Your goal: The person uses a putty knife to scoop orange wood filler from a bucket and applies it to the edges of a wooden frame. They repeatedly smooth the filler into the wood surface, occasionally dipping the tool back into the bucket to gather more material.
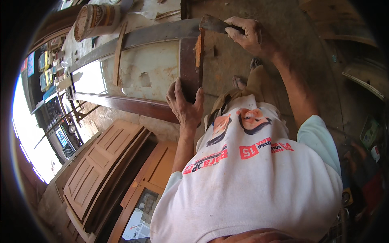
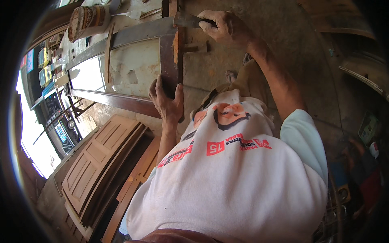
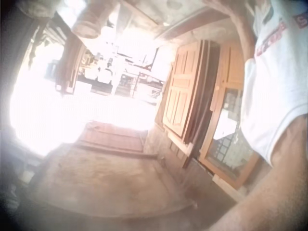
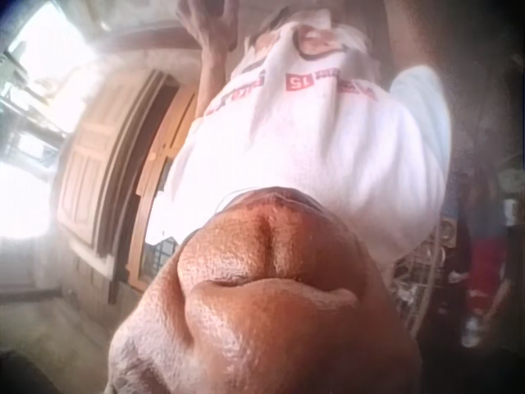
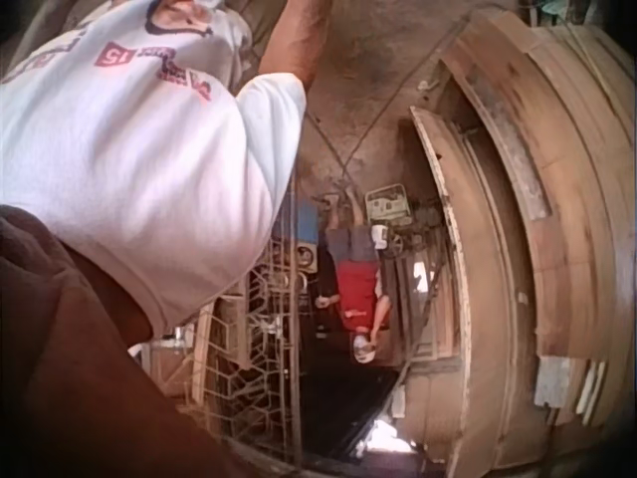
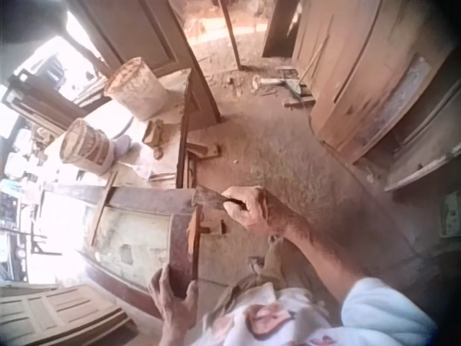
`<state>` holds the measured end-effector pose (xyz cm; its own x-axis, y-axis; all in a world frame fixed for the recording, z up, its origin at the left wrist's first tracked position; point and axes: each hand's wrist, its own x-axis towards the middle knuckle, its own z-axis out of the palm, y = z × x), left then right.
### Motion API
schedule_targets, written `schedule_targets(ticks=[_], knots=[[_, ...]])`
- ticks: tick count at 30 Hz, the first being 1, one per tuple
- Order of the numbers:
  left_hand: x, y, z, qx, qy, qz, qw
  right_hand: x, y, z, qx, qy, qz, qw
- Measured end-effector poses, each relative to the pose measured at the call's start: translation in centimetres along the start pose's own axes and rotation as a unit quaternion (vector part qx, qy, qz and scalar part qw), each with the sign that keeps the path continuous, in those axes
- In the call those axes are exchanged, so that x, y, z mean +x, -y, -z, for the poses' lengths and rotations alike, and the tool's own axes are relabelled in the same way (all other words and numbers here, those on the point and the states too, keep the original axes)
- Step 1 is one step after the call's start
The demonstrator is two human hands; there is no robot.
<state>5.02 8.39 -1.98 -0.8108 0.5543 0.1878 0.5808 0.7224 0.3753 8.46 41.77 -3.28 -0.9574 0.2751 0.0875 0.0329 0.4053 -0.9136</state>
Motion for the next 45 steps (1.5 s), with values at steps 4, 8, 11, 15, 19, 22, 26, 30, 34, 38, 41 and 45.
schedule_targets(ticks=[4,8,11,15,19,22,26,30,34,38,41,45], knots=[[0.2,-0.1,0.4,0.012,0.016,-0.006,1.000,-4.2,-2.0,-5.8,0.164,-0.115,-0.050,0.979],[-0.4,0.4,0.4,0.006,0.039,-0.005,0.999,-6.8,-1.6,-11.2,0.211,-0.188,-0.101,0.954],[-0.2,0.9,0.4,0.014,0.062,-0.015,0.998,-7.4,-1.6,-14.0,0.231,-0.217,-0.110,0.942],[0.3,2.0,1.1,0.015,0.092,-0.066,0.993,-7.4,-0.7,-16.7,0.270,-0.281,-0.116,0.914],[0.8,3.1,1.1,0.003,0.111,-0.091,0.990,-6.5,-0.8,-18.8,0.291,-0.338,-0.098,0.890],[0.6,3.8,1.1,-0.004,0.116,-0.093,0.989,-6.0,-0.6,-19.5,0.270,-0.356,-0.085,0.891],[0.9,4.0,1.2,-0.016,0.124,-0.100,0.987,-5.4,-0.3,-20.3,0.294,-0.374,-0.065,0.877],[1.0,4.3,1.4,-0.034,0.143,-0.092,0.985,-5.5,0.2,-20.7,0.299,-0.356,-0.068,0.883],[1.1,4.1,1.5,-0.040,0.147,-0.088,0.984,-5.5,0.6,-20.7,0.206,-0.365,-0.031,0.907],[1.1,4.0,1.5,-0.046,0.152,-0.080,0.984,-5.5,1.5,-20.0,0.166,-0.349,0.007,0.922],[1.2,4.0,1.5,-0.046,0.151,-0.094,0.983,-6.3,1.2,-20.0,0.139,-0.288,-0.017,0.947],[1.3,3.7,1.6,-0.042,0.144,-0.098,0.984,-8.2,1.1,-19.2,0.134,-0.285,-0.011,0.949]])
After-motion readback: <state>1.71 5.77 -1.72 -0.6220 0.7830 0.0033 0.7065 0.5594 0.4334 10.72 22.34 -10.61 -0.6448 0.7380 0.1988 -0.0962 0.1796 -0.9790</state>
